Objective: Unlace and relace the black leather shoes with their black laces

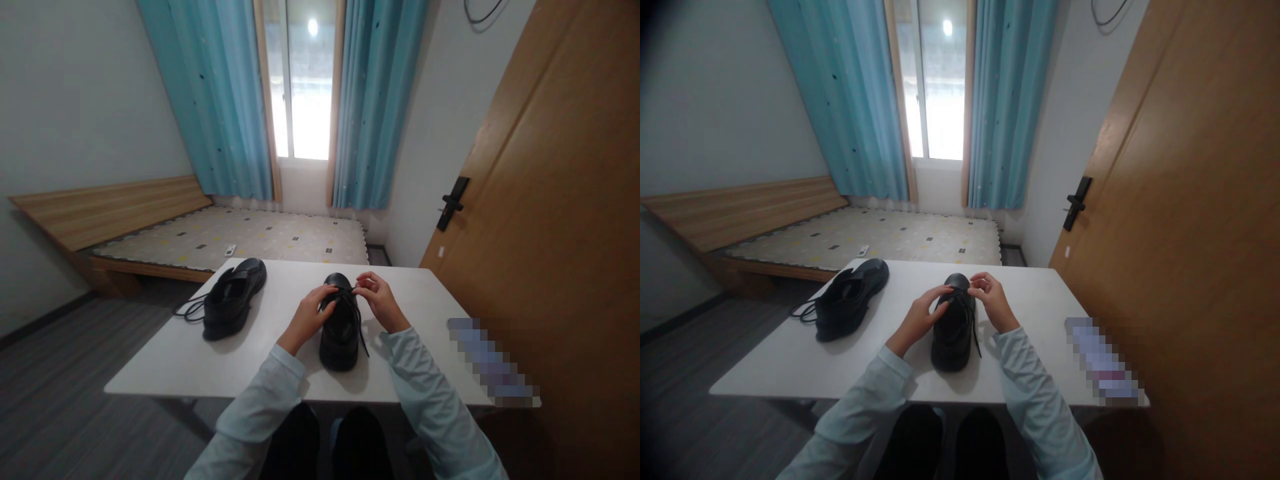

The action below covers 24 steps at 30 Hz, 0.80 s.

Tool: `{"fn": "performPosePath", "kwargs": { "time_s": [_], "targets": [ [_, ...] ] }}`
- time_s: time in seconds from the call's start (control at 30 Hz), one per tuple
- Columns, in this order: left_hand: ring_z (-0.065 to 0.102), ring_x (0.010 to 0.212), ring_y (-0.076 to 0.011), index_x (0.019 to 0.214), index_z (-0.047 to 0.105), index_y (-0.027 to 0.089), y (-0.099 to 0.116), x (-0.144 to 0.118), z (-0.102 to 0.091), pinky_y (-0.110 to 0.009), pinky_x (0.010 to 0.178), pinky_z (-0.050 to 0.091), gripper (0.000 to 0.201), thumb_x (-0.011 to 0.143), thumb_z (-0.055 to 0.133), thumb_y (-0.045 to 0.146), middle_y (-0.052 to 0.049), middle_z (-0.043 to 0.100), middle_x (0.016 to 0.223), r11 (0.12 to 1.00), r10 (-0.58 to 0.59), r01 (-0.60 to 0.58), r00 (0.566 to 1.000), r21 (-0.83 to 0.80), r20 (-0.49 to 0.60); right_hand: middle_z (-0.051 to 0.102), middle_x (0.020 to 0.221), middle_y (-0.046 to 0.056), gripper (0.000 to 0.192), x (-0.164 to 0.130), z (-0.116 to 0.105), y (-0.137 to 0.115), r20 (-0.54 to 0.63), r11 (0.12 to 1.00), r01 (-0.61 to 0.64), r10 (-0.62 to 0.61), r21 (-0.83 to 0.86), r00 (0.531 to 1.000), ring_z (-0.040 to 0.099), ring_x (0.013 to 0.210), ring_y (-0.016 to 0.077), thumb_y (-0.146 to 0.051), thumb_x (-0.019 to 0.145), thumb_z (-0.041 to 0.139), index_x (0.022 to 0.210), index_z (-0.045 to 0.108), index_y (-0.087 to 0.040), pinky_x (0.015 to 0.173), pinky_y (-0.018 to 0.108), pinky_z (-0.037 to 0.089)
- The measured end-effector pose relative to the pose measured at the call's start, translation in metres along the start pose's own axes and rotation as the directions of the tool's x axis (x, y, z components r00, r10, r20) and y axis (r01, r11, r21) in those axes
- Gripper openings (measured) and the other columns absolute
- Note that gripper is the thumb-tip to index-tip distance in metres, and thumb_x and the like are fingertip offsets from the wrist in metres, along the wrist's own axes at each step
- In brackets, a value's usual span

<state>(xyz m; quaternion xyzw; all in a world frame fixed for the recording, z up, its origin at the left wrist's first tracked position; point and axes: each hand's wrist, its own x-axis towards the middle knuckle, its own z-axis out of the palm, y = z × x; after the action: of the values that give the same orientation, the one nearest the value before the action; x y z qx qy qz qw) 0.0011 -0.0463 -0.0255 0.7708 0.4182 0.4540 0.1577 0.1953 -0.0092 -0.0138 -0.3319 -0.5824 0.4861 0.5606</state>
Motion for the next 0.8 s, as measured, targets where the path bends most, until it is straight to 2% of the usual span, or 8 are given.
{"fn": "performPosePath", "kwargs": {
  "time_s": [0.27,0.4,0.57,0.67,0.8],
  "targets": [
    [0.053,0.119,-0.0212,0.115,0.059,0.022,-0.004,-0.001,0.001,-0.041,0.104,0.04,0.03,0.085,0.052,0.024,-0.007,0.061,0.123,1.0,0.007,-0.007,1.0,-0.005,0.005,0.055,0.072,-0.003,0.036,-0.003,0.006,-0.009,-0.001,0.992,-0.042,0.043,0.123,0.999,0.058,0.068,0.0135,-0.024,0.057,0.074,0.086,0.053,-0.022,0.074,0.033,0.051],
    [0.053,0.119,-0.0215,0.114,0.059,0.021,-0.002,0.0,0.001,-0.041,0.104,0.04,0.03,0.085,0.052,0.024,-0.008,0.061,0.123,1.0,0.006,-0.005,1.0,-0.008,0.004,0.056,0.072,-0.002,0.035,-0.003,0.008,-0.011,-0.035,0.982,-0.039,0.047,0.184,0.998,0.055,0.063,0.0122,-0.023,0.055,0.075,0.083,0.054,-0.022,0.062,0.028,0.051],
    [0.054,0.117,-0.0216,0.114,0.059,0.021,0.0,0.0,0.0,-0.041,0.103,0.042,0.03,0.085,0.052,0.024,-0.007,0.062,0.121,1.0,0.01,-0.01,1.0,-0.004,0.006,0.056,0.068,-0.005,0.03,-0.003,0.008,-0.012,-0.044,0.978,-0.011,0.021,0.21,0.999,0.049,0.056,0.0081,-0.019,0.057,0.074,0.08,0.055,-0.02,0.049,0.02,0.04],
    [0.054,0.117,-0.0221,0.113,0.06,0.021,0.0,0.0,0.0,-0.042,0.102,0.042,0.03,0.085,0.052,0.024,-0.008,0.062,0.121,1.0,0.01,-0.009,1.0,-0.002,0.005,0.056,0.069,-0.005,0.028,-0.003,0.006,-0.011,-0.051,0.986,0.004,0.005,0.169,0.999,0.046,0.052,0.0066,-0.019,0.058,0.075,0.078,0.054,-0.02,0.045,0.019,0.035],
    [0.053,0.118,-0.0219,0.114,0.059,0.02,-0.001,0.0,0.0,-0.042,0.104,0.04,0.03,0.085,0.052,0.024,-0.008,0.061,0.122,1.0,0.003,-0.003,1.0,-0.003,0.011,0.054,0.065,-0.005,0.025,-0.002,0.001,-0.011,-0.068,1.0,0.023,-0.023,-0.01,0.997,0.042,0.047,0.0061,-0.025,0.062,0.074,0.076,0.054,-0.019,0.041,0.019,0.029]
  ]
}}
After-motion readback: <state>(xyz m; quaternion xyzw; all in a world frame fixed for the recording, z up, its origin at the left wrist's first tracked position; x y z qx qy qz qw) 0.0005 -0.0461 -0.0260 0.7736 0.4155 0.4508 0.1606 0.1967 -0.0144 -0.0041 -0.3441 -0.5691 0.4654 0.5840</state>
